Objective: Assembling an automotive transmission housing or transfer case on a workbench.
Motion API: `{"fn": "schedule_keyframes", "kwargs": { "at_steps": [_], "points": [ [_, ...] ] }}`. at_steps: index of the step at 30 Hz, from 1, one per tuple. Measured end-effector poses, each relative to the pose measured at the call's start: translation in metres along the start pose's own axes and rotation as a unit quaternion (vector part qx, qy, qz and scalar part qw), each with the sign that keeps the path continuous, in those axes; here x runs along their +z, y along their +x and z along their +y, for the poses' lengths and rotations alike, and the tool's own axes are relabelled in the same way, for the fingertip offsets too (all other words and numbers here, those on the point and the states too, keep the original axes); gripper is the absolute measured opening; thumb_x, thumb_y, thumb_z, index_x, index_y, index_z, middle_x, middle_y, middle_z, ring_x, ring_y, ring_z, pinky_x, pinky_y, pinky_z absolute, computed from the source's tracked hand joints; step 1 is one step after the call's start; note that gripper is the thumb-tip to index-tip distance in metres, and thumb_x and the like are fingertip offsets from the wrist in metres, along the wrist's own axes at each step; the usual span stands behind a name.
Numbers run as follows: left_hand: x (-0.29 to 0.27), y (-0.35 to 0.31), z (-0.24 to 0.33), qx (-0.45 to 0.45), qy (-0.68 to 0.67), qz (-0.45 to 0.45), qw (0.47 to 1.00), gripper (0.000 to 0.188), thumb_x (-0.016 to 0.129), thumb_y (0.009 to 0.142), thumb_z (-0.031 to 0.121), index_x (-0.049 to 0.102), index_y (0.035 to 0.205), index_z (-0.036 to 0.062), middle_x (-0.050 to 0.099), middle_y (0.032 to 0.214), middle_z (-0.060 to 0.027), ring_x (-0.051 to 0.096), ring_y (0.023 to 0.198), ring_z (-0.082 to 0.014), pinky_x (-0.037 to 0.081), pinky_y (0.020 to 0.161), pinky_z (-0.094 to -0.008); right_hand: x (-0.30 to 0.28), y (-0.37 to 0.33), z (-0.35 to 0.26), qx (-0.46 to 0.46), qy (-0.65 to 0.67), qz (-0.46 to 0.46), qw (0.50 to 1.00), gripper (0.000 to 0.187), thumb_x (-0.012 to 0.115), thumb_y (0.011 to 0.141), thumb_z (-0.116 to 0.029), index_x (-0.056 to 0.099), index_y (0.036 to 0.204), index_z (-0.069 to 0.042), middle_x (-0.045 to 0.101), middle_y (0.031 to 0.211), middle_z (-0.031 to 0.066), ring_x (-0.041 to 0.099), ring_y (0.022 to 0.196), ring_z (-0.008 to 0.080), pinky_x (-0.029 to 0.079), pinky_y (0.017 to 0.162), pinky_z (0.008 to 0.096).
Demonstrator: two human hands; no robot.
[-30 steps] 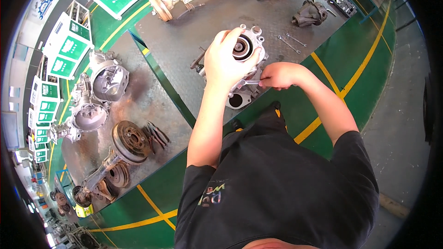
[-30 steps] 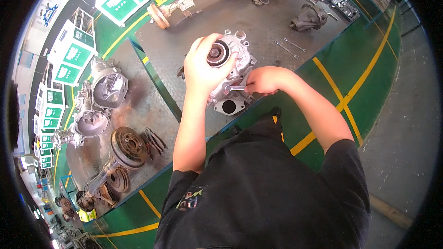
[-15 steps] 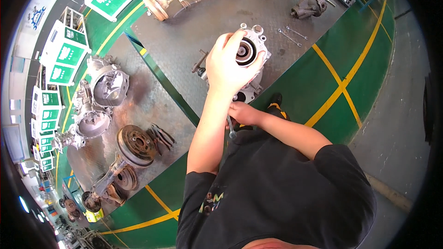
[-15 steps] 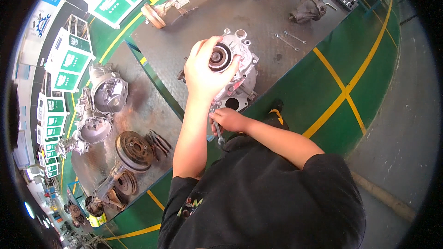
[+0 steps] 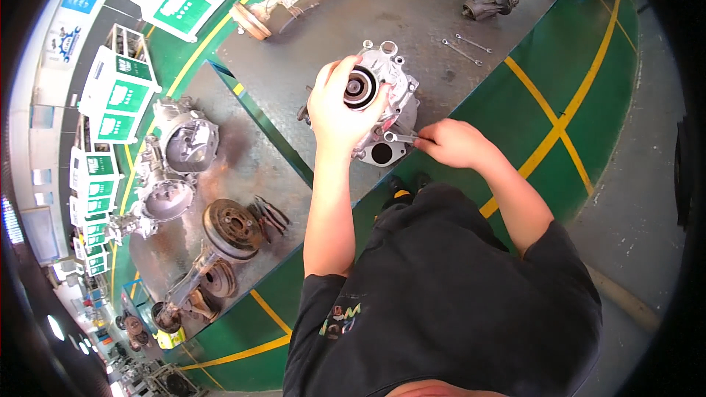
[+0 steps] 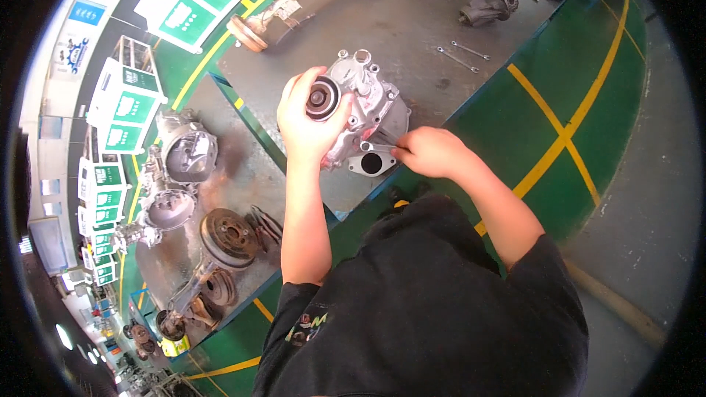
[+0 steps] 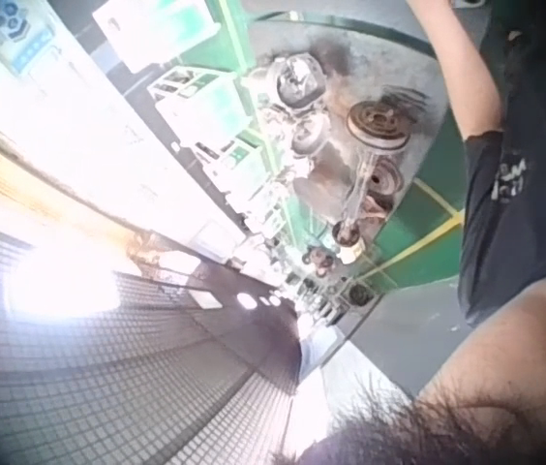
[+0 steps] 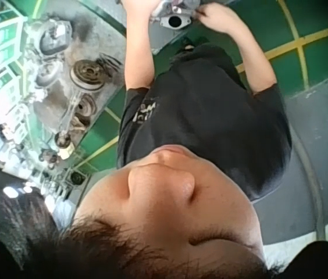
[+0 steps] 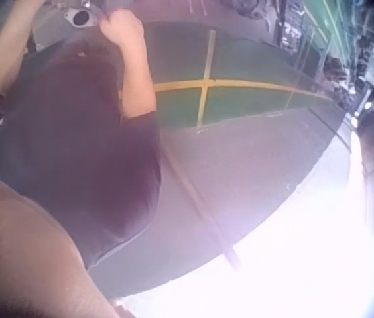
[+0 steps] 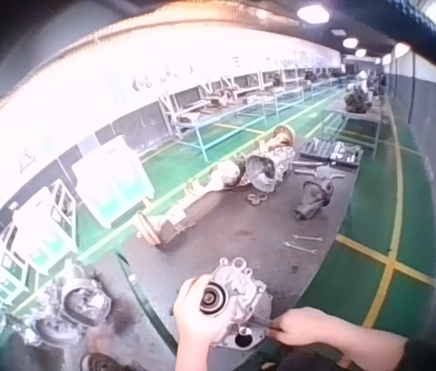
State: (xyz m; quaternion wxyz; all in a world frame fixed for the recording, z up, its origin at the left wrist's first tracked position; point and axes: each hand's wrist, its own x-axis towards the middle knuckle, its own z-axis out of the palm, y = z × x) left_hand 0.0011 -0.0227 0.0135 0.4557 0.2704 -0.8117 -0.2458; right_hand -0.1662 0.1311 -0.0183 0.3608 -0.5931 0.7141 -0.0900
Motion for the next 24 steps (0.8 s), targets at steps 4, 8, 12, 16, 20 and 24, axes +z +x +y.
{"fn": "schedule_keyframes", "kwargs": {
  "at_steps": [4, 8, 12, 16, 20, 24],
  "points": [
    [0.001, 0.0, -0.004, 0.005, 0.01, -0.012, 1.0, 0.055, 0.091, 0.066, 0.019, 0.068, 0.114, 0.0037, 0.069, 0.105, -0.0151, 0.071, 0.092, -0.0282, 0.057, 0.082, -0.0364, -0.012, 0.03, 0.0, -0.013, -0.022, -0.017, 1.0, 0.037, 0.059, 0.097, -0.038, 0.076, 0.102, -0.005, 0.072, 0.096, 0.0193, 0.069, 0.094, 0.0406, 0.054, 0.082, 0.0494],
    [0.002, 0.0, -0.004, 0.01, 0.006, -0.008, 1.0, 0.053, 0.089, 0.067, 0.018, 0.068, 0.114, 0.0023, 0.069, 0.104, -0.0152, 0.07, 0.092, -0.0287, 0.056, 0.083, -0.0371, -0.025, 0.052, 0.001, -0.034, -0.072, -0.074, 0.994, 0.042, 0.057, 0.097, -0.041, 0.075, 0.098, -0.003, 0.072, 0.093, 0.0212, 0.069, 0.093, 0.0417, 0.054, 0.081, 0.0493],
    [0.002, 0.0, -0.007, 0.011, 0.01, 0.005, 1.0, 0.051, 0.088, 0.068, 0.017, 0.069, 0.112, 0.0018, 0.069, 0.103, -0.0147, 0.07, 0.092, -0.0283, 0.056, 0.084, -0.0367, -0.021, 0.064, -0.001, 0.006, 0.027, -0.199, 0.98, 0.048, 0.054, 0.102, -0.04, 0.07, 0.091, 0.004, 0.071, 0.078, 0.0167, 0.071, 0.063, 0.0319, 0.056, 0.062, 0.0459],
    [0.001, 0.002, -0.004, 0.011, 0.021, 0.0, 1.0, 0.049, 0.088, 0.069, 0.018, 0.069, 0.111, 0.0013, 0.069, 0.102, -0.0141, 0.069, 0.091, -0.0276, 0.056, 0.083, -0.0358, 0.035, 0.055, 0.011, 0.075, 0.373, -0.286, 0.879, 0.048, 0.05, 0.106, -0.041, 0.063, 0.089, 0.002, 0.061, 0.065, 0.0103, 0.068, 0.054, 0.0264, 0.054, 0.049, 0.0411],
    [-0.002, 0.001, -0.003, 0.017, 0.008, -0.001, 1.0, 0.049, 0.088, 0.07, 0.017, 0.069, 0.112, 0.0018, 0.068, 0.101, -0.0139, 0.07, 0.091, -0.0269, 0.056, 0.082, -0.0352, 0.068, 0.046, 0.004, 0.07, 0.53, -0.235, 0.812, 0.046, 0.047, 0.108, -0.04, 0.061, 0.09, 0.001, 0.06, 0.066, 0.0101, 0.066, 0.053, 0.0267, 0.057, 0.05, 0.0389],
    [-0.001, 0.0, -0.001, 0.014, 0.0, -0.001, 1.0, 0.049, 0.088, 0.07, 0.02, 0.069, 0.113, 0.0039, 0.068, 0.104, -0.0139, 0.07, 0.091, -0.0283, 0.057, 0.083, -0.0363, 0.11, 0.038, -0.035, 0.086, 0.664, -0.129, 0.732, 0.043, 0.043, 0.11, -0.035, 0.06, 0.108, 0.004, 0.072, 0.086, 0.0212, 0.076, 0.074, 0.0355, 0.063, 0.062, 0.0433]
  ]
}}
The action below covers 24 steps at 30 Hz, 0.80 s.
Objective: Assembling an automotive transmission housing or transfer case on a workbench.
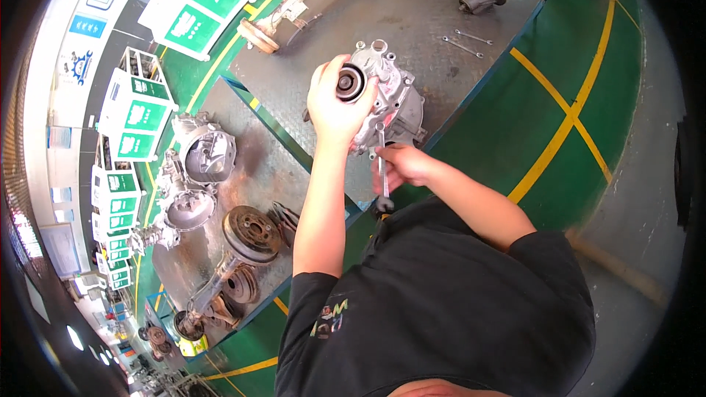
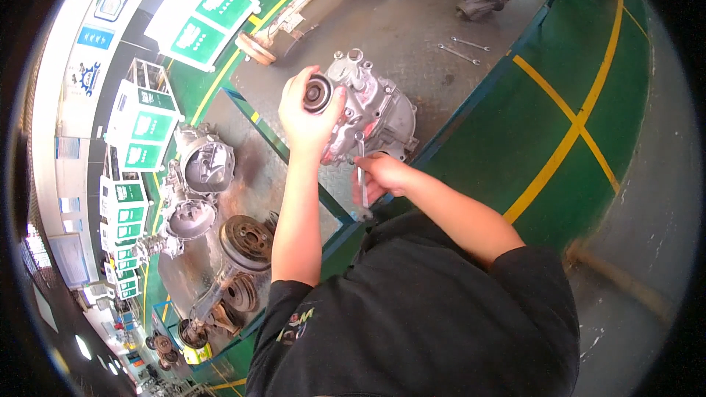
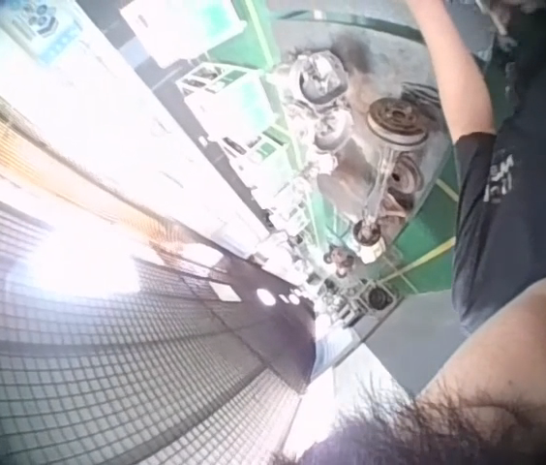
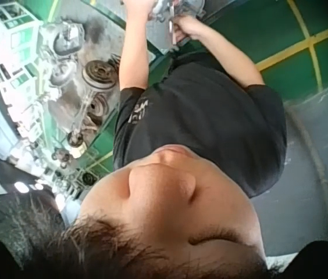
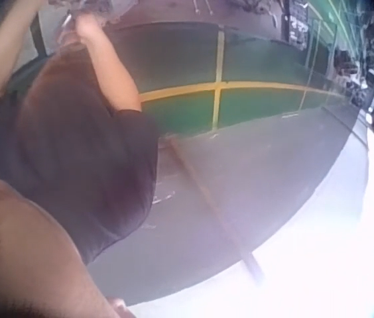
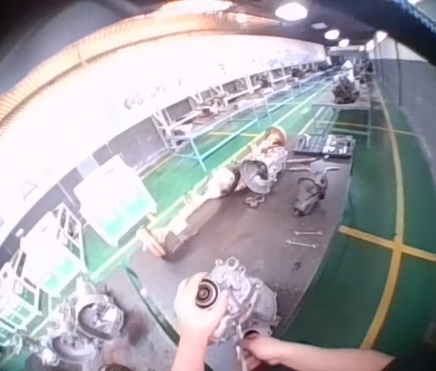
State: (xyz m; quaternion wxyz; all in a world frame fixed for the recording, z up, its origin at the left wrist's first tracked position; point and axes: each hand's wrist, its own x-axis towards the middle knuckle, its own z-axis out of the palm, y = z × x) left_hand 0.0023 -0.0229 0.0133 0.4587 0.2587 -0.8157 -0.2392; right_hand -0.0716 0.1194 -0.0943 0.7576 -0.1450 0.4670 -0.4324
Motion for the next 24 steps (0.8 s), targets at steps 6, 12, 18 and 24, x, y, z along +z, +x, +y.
{"fn": "schedule_keyframes", "kwargs": {
  "at_steps": [6, 12, 18, 24],
  "points": [
    [0.0, 0.001, -0.002, 0.008, -0.022, -0.015, 1.0, 0.048, 0.087, 0.075, 0.02, 0.068, 0.115, 0.0024, 0.066, 0.099, -0.0102, 0.068, 0.09, -0.0222, 0.055, 0.082, -0.033, 0.023, 0.022, 0.02, -0.085, 0.144, 0.006, 0.986, 0.037, 0.039, 0.112, -0.029, 0.058, 0.113, 0.003, 0.071, 0.098, 0.0214, 0.075, 0.094, 0.037, 0.063, 0.077, 0.0436],
    [-0.002, 0.0, -0.006, 0.022, -0.023, -0.003, 0.999, 0.048, 0.087, 0.075, 0.023, 0.068, 0.115, 0.0036, 0.067, 0.099, -0.0101, 0.069, 0.089, -0.0236, 0.055, 0.081, -0.0347, 0.006, -0.02, 0.043, -0.163, 0.013, 0.066, 0.984, 0.029, 0.047, 0.11, -0.03, 0.059, 0.106, -0.004, 0.049, 0.066, 0.0017, 0.049, 0.054, 0.0149, 0.042, 0.051, 0.0323],
    [-0.007, 0.001, -0.004, 0.016, -0.028, -0.007, 0.999, 0.047, 0.086, 0.075, 0.024, 0.069, 0.115, 0.005, 0.068, 0.102, -0.0106, 0.071, 0.092, -0.0258, 0.056, 0.082, -0.0364, -0.017, -0.062, -0.027, -0.169, -0.441, 0.275, 0.838, 0.031, 0.057, 0.101, -0.03, 0.075, 0.105, -0.005, 0.072, 0.084, 0.0144, 0.07, 0.078, 0.0253, 0.054, 0.073, 0.0397],
    [-0.003, 0.001, -0.006, 0.025, -0.02, -0.007, 0.999, 0.053, 0.087, 0.074, 0.031, 0.069, 0.118, 0.0077, 0.069, 0.107, -0.0116, 0.072, 0.093, -0.0304, 0.058, 0.082, -0.04, -0.011, -0.05, -0.073, -0.093, -0.609, 0.275, 0.738, 0.034, 0.065, 0.094, -0.036, 0.078, 0.11, -0.009, 0.075, 0.098, 0.0169, 0.071, 0.091, 0.0331, 0.055, 0.082, 0.0427]
  ]
}}
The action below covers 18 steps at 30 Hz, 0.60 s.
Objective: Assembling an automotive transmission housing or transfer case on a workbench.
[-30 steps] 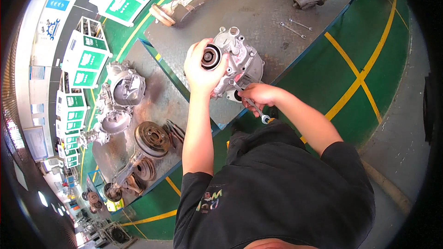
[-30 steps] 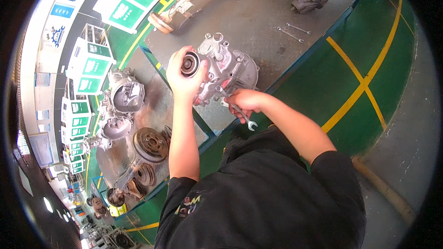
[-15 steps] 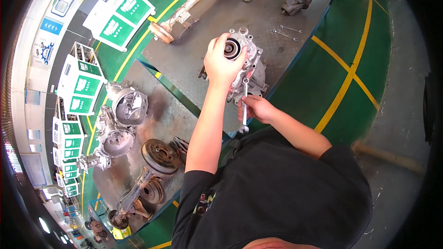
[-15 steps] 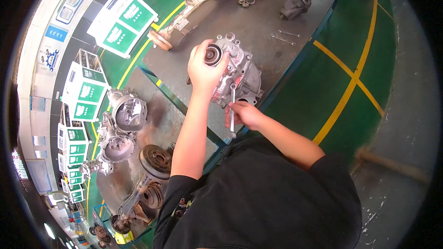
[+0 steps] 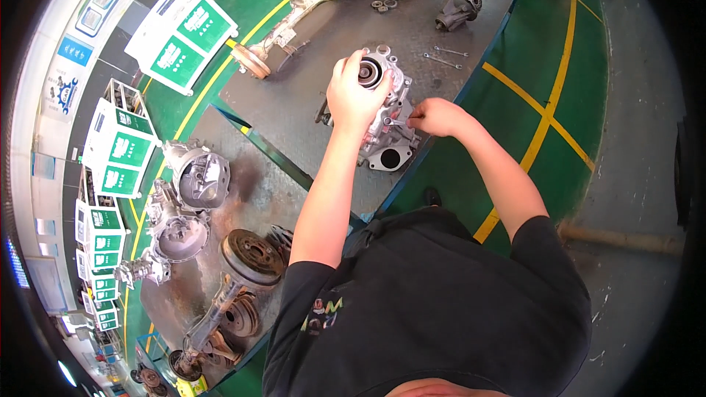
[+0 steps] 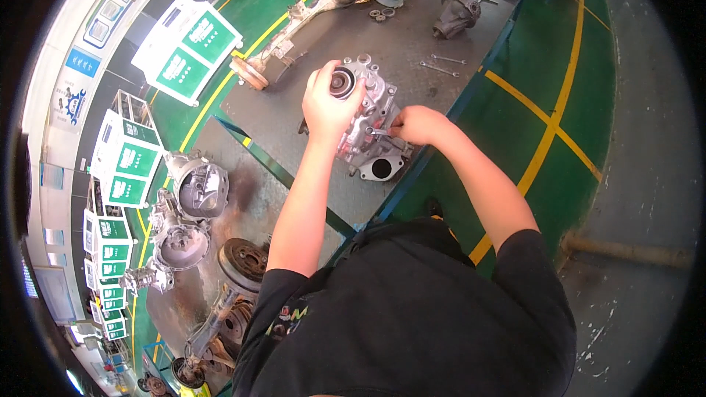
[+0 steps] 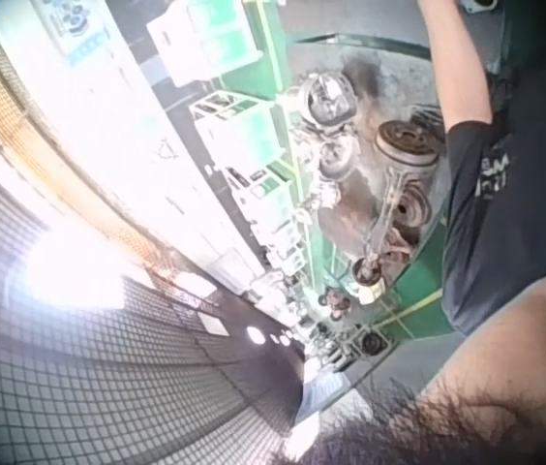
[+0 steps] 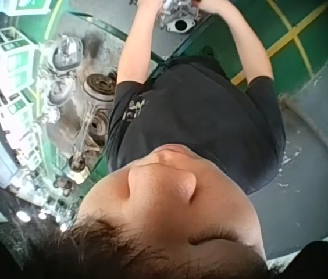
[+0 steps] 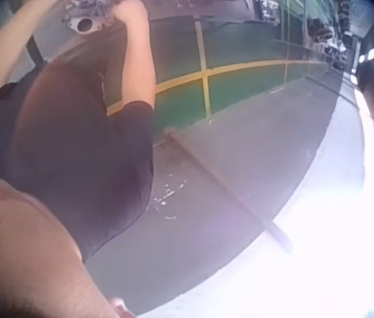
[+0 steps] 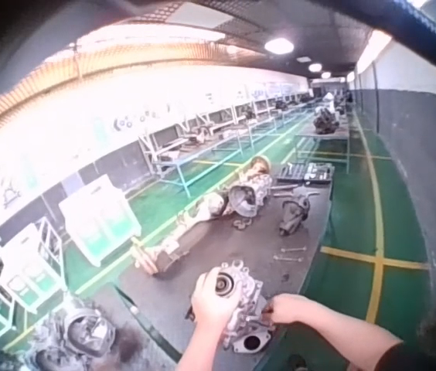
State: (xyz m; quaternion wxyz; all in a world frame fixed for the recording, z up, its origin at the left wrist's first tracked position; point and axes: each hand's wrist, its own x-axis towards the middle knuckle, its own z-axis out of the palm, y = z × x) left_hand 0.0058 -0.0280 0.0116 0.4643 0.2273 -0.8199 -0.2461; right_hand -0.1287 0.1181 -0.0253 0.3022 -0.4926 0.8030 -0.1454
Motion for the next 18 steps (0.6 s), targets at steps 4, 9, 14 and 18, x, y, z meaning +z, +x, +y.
{"fn": "schedule_keyframes", "kwargs": {
  "at_steps": [4, 9, 14, 18],
  "points": [
    [0.0, -0.002, -0.002, 0.001, -0.017, -0.014, 1.0, 0.055, 0.086, 0.075, 0.032, 0.068, 0.121, 0.0084, 0.068, 0.108, -0.0119, 0.071, 0.095, -0.0303, 0.057, 0.083, -0.0399, -0.01, 0.023, 0.007, 0.017, -0.011, -0.052, 0.998, 0.038, 0.067, 0.093, -0.04, 0.078, 0.108, -0.006, 0.072, 0.082, 0.016, 0.072, 0.072, 0.0274, 0.056, 0.069, 0.0408],
    [0.0, -0.003, -0.006, -0.004, -0.002, 0.002, 1.0, 0.054, 0.086, 0.074, 0.032, 0.068, 0.119, 0.0085, 0.069, 0.107, -0.0121, 0.071, 0.094, -0.0309, 0.058, 0.083, -0.0403, 0.032, 0.02, 0.011, 0.125, 0.255, -0.241, 0.928, 0.039, 0.052, 0.107, -0.038, 0.062, 0.113, -0.001, 0.069, 0.082, 0.0141, 0.074, 0.068, 0.028, 0.063, 0.063, 0.0417],
    [0.004, -0.002, -0.001, -0.008, 0.007, 0.008, 1.0, 0.054, 0.086, 0.073, 0.031, 0.069, 0.119, 0.0088, 0.069, 0.107, -0.0121, 0.072, 0.094, -0.0307, 0.058, 0.083, -0.0405, 0.134, 0.013, -0.012, 0.105, 0.637, -0.115, 0.755, 0.04, 0.041, 0.111, -0.035, 0.046, 0.129, 0.0, 0.068, 0.098, 0.0188, 0.076, 0.082, 0.0377, 0.065, 0.072, 0.0461],
    [-0.001, -0.001, -0.002, -0.012, -0.004, -0.004, 1.0, 0.055, 0.086, 0.073, 0.031, 0.069, 0.12, 0.0088, 0.069, 0.107, -0.012, 0.072, 0.094, -0.0308, 0.058, 0.083, -0.0403, 0.155, 0.006, -0.049, 0.087, 0.761, -0.1, 0.635, 0.033, 0.036, 0.112, -0.03, 0.048, 0.124, -0.002, 0.068, 0.095, 0.0175, 0.074, 0.089, 0.0381, 0.059, 0.084, 0.0477]
  ]
}}
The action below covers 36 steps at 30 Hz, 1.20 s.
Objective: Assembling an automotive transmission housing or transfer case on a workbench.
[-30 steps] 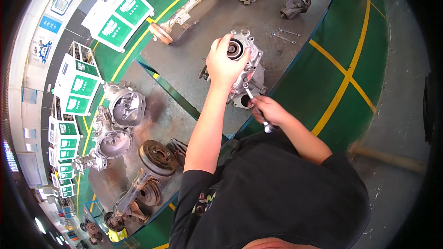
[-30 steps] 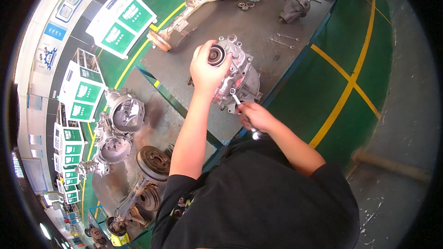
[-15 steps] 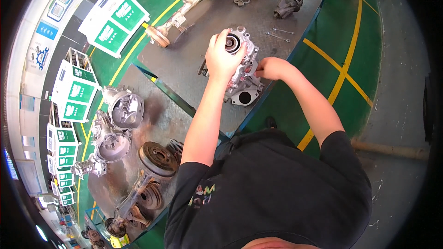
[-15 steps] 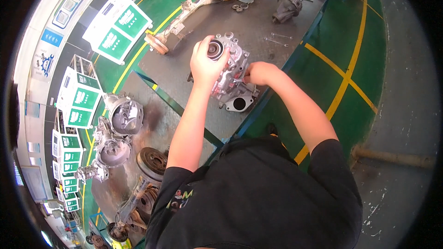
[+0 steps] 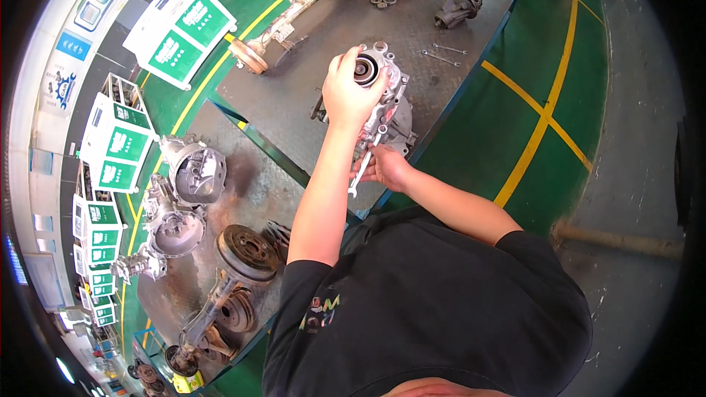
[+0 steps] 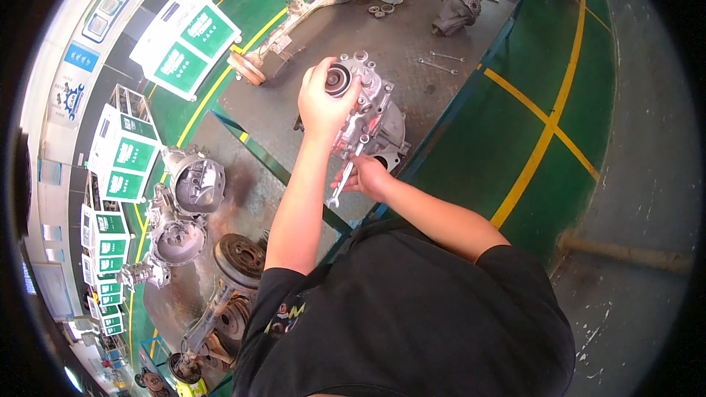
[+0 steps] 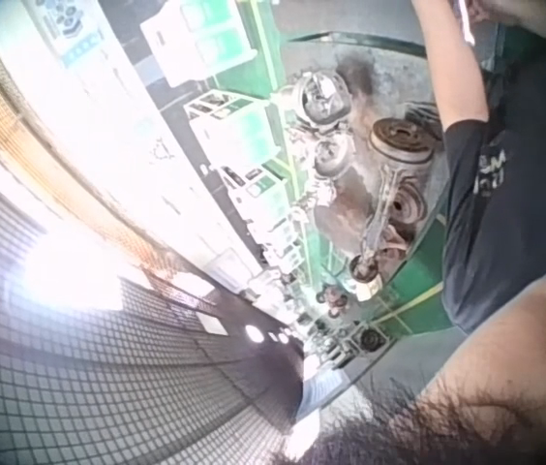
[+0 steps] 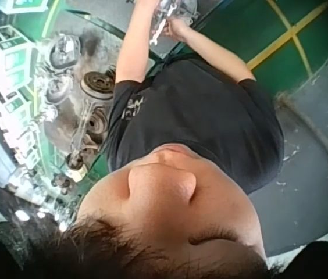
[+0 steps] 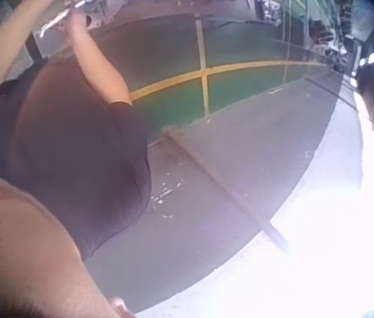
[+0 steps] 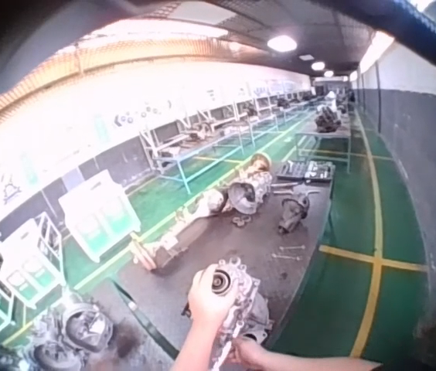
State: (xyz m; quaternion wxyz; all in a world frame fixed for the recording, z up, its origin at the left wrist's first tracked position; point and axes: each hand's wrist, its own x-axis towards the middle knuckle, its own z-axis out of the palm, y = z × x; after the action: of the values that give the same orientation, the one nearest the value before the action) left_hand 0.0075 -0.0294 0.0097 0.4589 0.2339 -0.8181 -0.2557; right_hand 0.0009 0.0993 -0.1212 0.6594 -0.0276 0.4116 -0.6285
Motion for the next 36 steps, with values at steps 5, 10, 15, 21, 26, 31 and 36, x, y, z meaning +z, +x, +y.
{"fn": "schedule_keyframes", "kwargs": {
  "at_steps": [5, 10, 15, 21, 26, 31, 36],
  "points": [
    [0.001, 0.0, -0.001, 0.014, 0.0, 0.0, 1.0, 0.056, 0.086, 0.073, 0.032, 0.068, 0.121, 0.009, 0.069, 0.109, -0.0119, 0.072, 0.095, -0.0303, 0.058, 0.084, -0.0404, -0.042, -0.025, -0.013, -0.081, -0.144, 0.038, 0.985, 0.022, 0.05, 0.106, -0.024, 0.056, 0.113, -0.004, 0.063, 0.075, 0.0092, 0.058, 0.061, 0.0215, 0.047, 0.059, 0.0324],
    [-0.005, -0.002, 0.002, 0.005, -0.004, -0.002, 1.0, 0.052, 0.086, 0.076, 0.027, 0.067, 0.119, 0.0034, 0.068, 0.105, -0.0116, 0.07, 0.095, -0.0261, 0.055, 0.086, -0.0362, -0.052, -0.049, -0.091, -0.189, -0.613, 0.087, 0.762, 0.029, 0.062, 0.095, -0.025, 0.073, 0.111, -0.004, 0.069, 0.084, 0.0197, 0.067, 0.077, 0.0305, 0.053, 0.077, 0.0414],
    [0.0, 0.0, 0.0, 0.005, 0.003, -0.002, 1.0, 0.057, 0.087, 0.073, 0.033, 0.069, 0.12, 0.0057, 0.069, 0.11, -0.0121, 0.071, 0.096, -0.0306, 0.058, 0.085, -0.0401, -0.025, -0.037, -0.16, -0.079, -0.761, 0.073, 0.64, 0.036, 0.068, 0.089, -0.028, 0.076, 0.116, -0.004, 0.075, 0.104, 0.0199, 0.072, 0.095, 0.034, 0.055, 0.087, 0.0418],
    [0.0, 0.001, 0.002, 0.001, -0.005, -0.005, 1.0, 0.057, 0.086, 0.073, 0.033, 0.069, 0.12, 0.0057, 0.069, 0.109, -0.0121, 0.071, 0.096, -0.0304, 0.058, 0.085, -0.04, -0.012, -0.007, -0.189, 0.009, -0.806, 0.009, 0.592, 0.038, 0.07, 0.089, -0.031, 0.076, 0.118, -0.009, 0.077, 0.099, 0.0129, 0.072, 0.088, 0.028, 0.056, 0.081, 0.0409],
    [0.002, 0.0, 0.003, 0.001, -0.001, 0.004, 1.0, 0.056, 0.086, 0.073, 0.033, 0.069, 0.119, 0.0058, 0.069, 0.108, -0.012, 0.071, 0.095, -0.0304, 0.058, 0.085, -0.0399, -0.036, -0.008, -0.169, 0.065, -0.719, -0.001, 0.691, 0.034, 0.063, 0.096, -0.034, 0.075, 0.113, -0.008, 0.062, 0.069, 0.0052, 0.06, 0.055, 0.0193, 0.05, 0.05, 0.0384],
    [0.001, 0.0, 0.004, 0.004, 0.011, 0.009, 1.0, 0.051, 0.085, 0.076, 0.027, 0.068, 0.118, 0.0043, 0.069, 0.105, -0.0111, 0.07, 0.095, -0.027, 0.056, 0.086, -0.0369, -0.039, -0.022, -0.077, 0.08, -0.277, -0.028, 0.957, 0.032, 0.047, 0.109, -0.029, 0.052, 0.092, -0.002, 0.042, 0.062, 0.0023, 0.044, 0.049, 0.0176, 0.042, 0.046, 0.0347],
    [-0.002, 0.0, 0.006, -0.006, -0.001, -0.002, 1.0, 0.051, 0.085, 0.076, 0.027, 0.068, 0.118, 0.0049, 0.068, 0.105, -0.0107, 0.071, 0.095, -0.0262, 0.055, 0.085, -0.0366, 0.003, -0.012, -0.023, 0.038, 0.004, 0.045, 0.998, 0.032, 0.046, 0.11, -0.034, 0.054, 0.102, -0.004, 0.063, 0.082, 0.0127, 0.066, 0.064, 0.0303, 0.06, 0.059, 0.0467]
  ]
}}
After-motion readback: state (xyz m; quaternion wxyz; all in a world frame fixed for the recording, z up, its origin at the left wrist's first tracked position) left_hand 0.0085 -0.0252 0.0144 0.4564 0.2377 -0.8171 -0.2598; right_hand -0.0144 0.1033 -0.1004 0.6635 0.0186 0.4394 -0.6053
